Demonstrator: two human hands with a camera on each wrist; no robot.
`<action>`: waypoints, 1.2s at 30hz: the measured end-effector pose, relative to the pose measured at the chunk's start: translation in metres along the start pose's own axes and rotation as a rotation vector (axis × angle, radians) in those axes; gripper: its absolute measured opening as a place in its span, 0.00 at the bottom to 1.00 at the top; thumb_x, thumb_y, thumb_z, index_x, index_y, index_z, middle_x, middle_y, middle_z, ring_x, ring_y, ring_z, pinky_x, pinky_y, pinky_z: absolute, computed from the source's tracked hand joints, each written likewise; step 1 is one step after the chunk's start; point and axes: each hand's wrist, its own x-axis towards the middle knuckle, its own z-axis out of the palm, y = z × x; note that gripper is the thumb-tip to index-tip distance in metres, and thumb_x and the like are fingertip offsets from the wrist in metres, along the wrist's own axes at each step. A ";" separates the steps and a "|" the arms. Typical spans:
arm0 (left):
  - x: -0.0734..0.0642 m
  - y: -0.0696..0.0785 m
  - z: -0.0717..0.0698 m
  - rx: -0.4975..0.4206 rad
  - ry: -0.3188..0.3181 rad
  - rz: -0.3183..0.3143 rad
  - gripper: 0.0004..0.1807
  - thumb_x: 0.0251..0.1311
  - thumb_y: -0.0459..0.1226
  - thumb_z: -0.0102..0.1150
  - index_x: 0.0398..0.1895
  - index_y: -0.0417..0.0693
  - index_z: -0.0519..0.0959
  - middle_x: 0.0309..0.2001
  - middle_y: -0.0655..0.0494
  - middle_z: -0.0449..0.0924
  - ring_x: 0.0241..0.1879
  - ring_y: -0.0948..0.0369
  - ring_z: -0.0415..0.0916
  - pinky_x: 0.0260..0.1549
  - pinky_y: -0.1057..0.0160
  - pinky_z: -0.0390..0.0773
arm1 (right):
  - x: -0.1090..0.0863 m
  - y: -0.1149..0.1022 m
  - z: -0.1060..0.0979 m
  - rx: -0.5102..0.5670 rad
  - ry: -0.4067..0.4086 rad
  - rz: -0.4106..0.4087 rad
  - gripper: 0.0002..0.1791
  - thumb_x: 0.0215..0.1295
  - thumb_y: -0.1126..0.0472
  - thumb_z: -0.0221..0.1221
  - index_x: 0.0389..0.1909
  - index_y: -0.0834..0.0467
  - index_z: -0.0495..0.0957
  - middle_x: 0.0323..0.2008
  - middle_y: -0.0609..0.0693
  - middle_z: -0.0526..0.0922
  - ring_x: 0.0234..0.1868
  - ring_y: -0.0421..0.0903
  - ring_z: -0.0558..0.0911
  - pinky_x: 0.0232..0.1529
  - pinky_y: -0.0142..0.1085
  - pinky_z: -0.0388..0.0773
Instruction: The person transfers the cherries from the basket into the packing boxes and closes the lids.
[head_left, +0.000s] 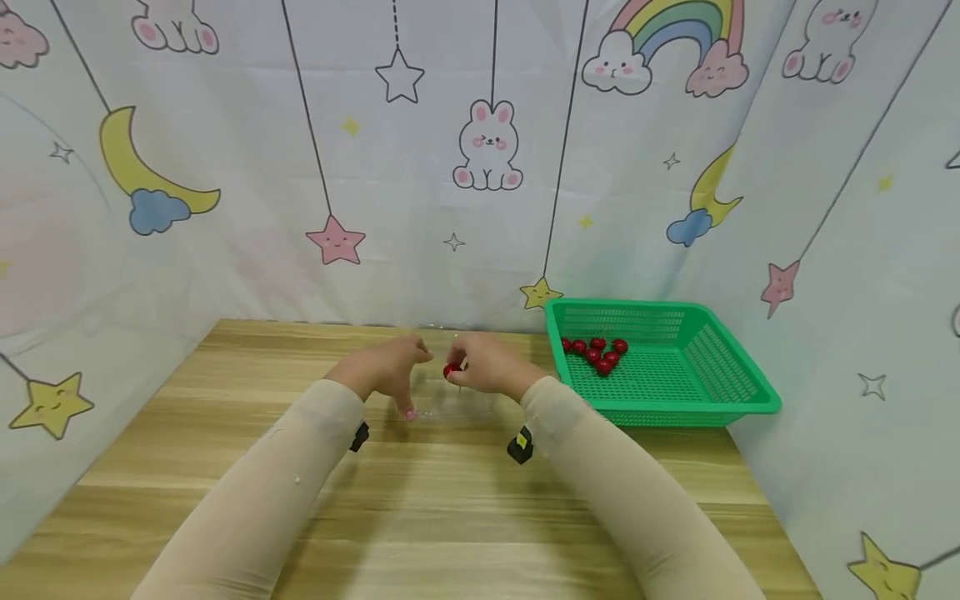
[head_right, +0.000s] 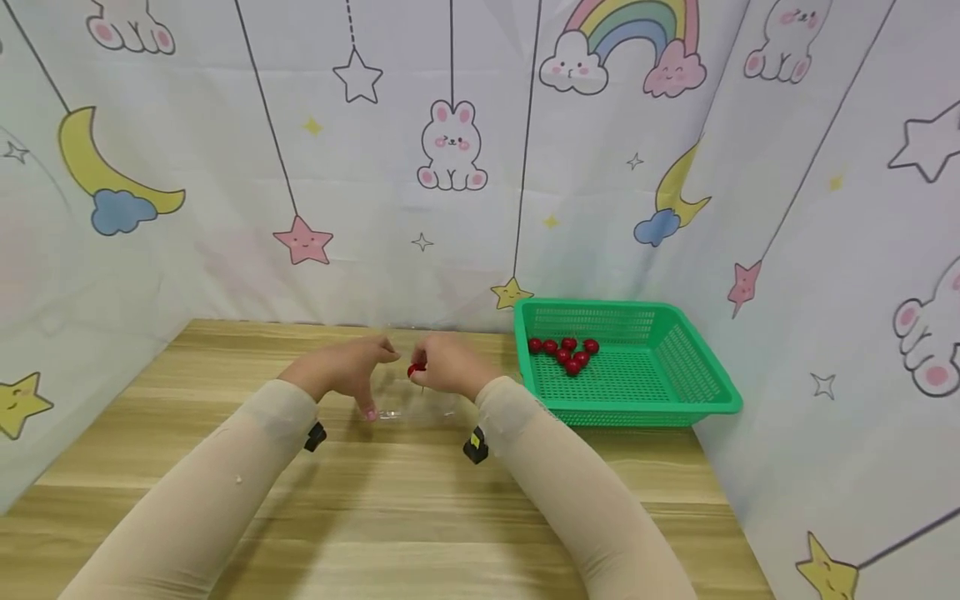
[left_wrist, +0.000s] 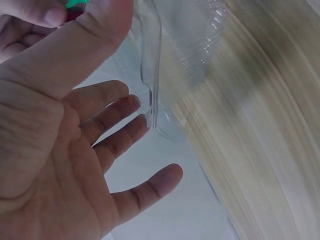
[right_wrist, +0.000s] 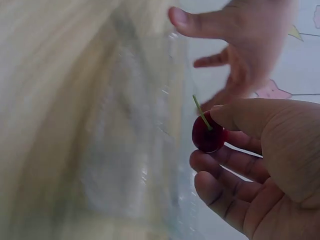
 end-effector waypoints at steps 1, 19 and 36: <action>0.000 0.000 0.000 0.004 0.001 0.009 0.64 0.48 0.45 0.96 0.88 0.42 0.69 0.84 0.41 0.66 0.82 0.40 0.69 0.77 0.38 0.79 | 0.002 0.000 0.007 0.000 0.007 0.000 0.06 0.81 0.57 0.70 0.49 0.55 0.88 0.51 0.51 0.93 0.48 0.46 0.91 0.53 0.39 0.91; 0.000 -0.003 0.000 -0.044 0.006 0.024 0.63 0.47 0.45 0.96 0.87 0.41 0.70 0.85 0.42 0.65 0.83 0.39 0.68 0.78 0.36 0.78 | 0.015 -0.005 0.062 0.020 0.046 -0.029 0.08 0.78 0.57 0.73 0.49 0.56 0.88 0.46 0.49 0.93 0.44 0.42 0.88 0.51 0.38 0.88; 0.003 -0.002 0.001 -0.015 -0.014 0.023 0.64 0.49 0.44 0.95 0.88 0.40 0.68 0.85 0.40 0.65 0.83 0.39 0.69 0.78 0.36 0.78 | 0.000 -0.009 0.013 -0.068 0.004 0.046 0.17 0.86 0.53 0.63 0.63 0.59 0.87 0.64 0.56 0.91 0.67 0.55 0.89 0.71 0.51 0.87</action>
